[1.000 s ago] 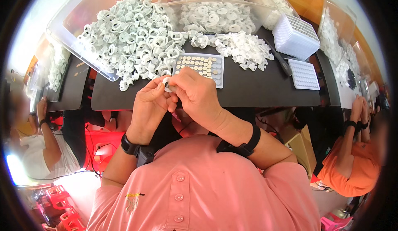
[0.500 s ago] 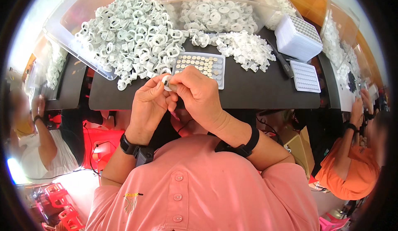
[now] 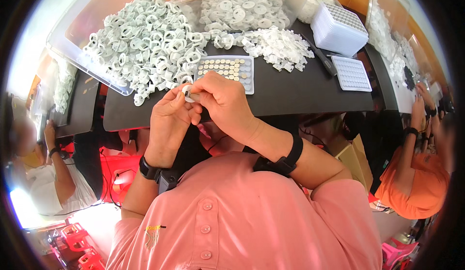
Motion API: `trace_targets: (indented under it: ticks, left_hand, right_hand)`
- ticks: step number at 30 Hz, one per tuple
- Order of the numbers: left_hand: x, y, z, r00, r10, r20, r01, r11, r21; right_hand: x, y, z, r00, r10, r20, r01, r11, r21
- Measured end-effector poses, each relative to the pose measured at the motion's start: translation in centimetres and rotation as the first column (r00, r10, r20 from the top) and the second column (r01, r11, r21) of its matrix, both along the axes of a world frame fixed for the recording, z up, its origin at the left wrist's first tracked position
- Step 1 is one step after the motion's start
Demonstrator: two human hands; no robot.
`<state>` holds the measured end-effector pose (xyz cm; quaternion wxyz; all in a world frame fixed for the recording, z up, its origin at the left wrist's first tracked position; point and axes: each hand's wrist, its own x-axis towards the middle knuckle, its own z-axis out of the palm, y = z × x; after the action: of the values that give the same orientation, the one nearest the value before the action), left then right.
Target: The recorder is assembling small plastic components by inserting small metal rings into white plastic circular housings.
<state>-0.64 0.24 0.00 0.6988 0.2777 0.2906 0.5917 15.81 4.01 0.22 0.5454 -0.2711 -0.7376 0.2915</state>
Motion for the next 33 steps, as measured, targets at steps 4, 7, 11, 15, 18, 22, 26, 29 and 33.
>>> trace_targets:
  ticks: [4, 7, 11, 15, 18, 22, 26, 29, 33]
  left_hand:
    - [-0.2, 0.0, -0.5, 1.000, 0.002, 0.011, -0.002, 1.000, 0.031]
    - [0.2, -0.1, -0.6, 0.999, 0.026, 0.034, -0.027, 0.999, 0.035]
    - [0.2, -0.2, -0.5, 1.000, 0.013, 0.009, -0.014, 0.998, 0.068]
    - [0.5, -0.2, -0.4, 1.000, 0.026, 0.016, -0.026, 0.998, 0.054]
    - [0.7, -0.1, -0.4, 0.998, 0.028, 0.052, -0.030, 0.999, 0.038]
    - [1.0, 0.0, -0.4, 0.999, 0.033, 0.015, -0.034, 0.996, 0.084]
    - [1.5, 0.0, 0.5, 0.994, 0.097, -0.044, -0.089, 0.986, 0.142]
    - [1.5, 0.1, 0.4, 0.997, 0.082, 0.000, -0.082, 0.985, 0.151]
    - [1.3, 0.1, -0.6, 0.998, 0.065, 0.019, -0.067, 0.984, 0.166]
  right_hand:
    - [0.1, -0.5, 0.2, 0.982, 0.075, -0.172, -0.138, 0.911, -0.388]
    - [0.2, -0.6, 0.2, 0.990, 0.049, -0.129, -0.091, 0.933, -0.348]
    - [0.4, -0.6, 0.2, 0.999, -0.045, 0.018, 0.044, 0.999, 0.030]
    - [0.7, -0.3, 0.4, 0.989, -0.101, 0.106, 0.082, 0.981, 0.174]
    - [1.0, 0.1, 0.4, 0.981, -0.114, 0.157, 0.075, 0.969, 0.236]
    - [1.2, 0.3, 0.6, 0.998, 0.026, 0.059, -0.026, 1.000, 0.008]
    - [0.9, -0.8, 1.5, 0.999, -0.040, 0.006, 0.041, 0.985, -0.166]
    - [0.8, -1.3, 1.8, 0.998, -0.062, 0.026, 0.065, 0.985, -0.162]
    - [0.5, -1.4, 1.7, 0.998, -0.055, 0.008, 0.056, 0.992, -0.114]
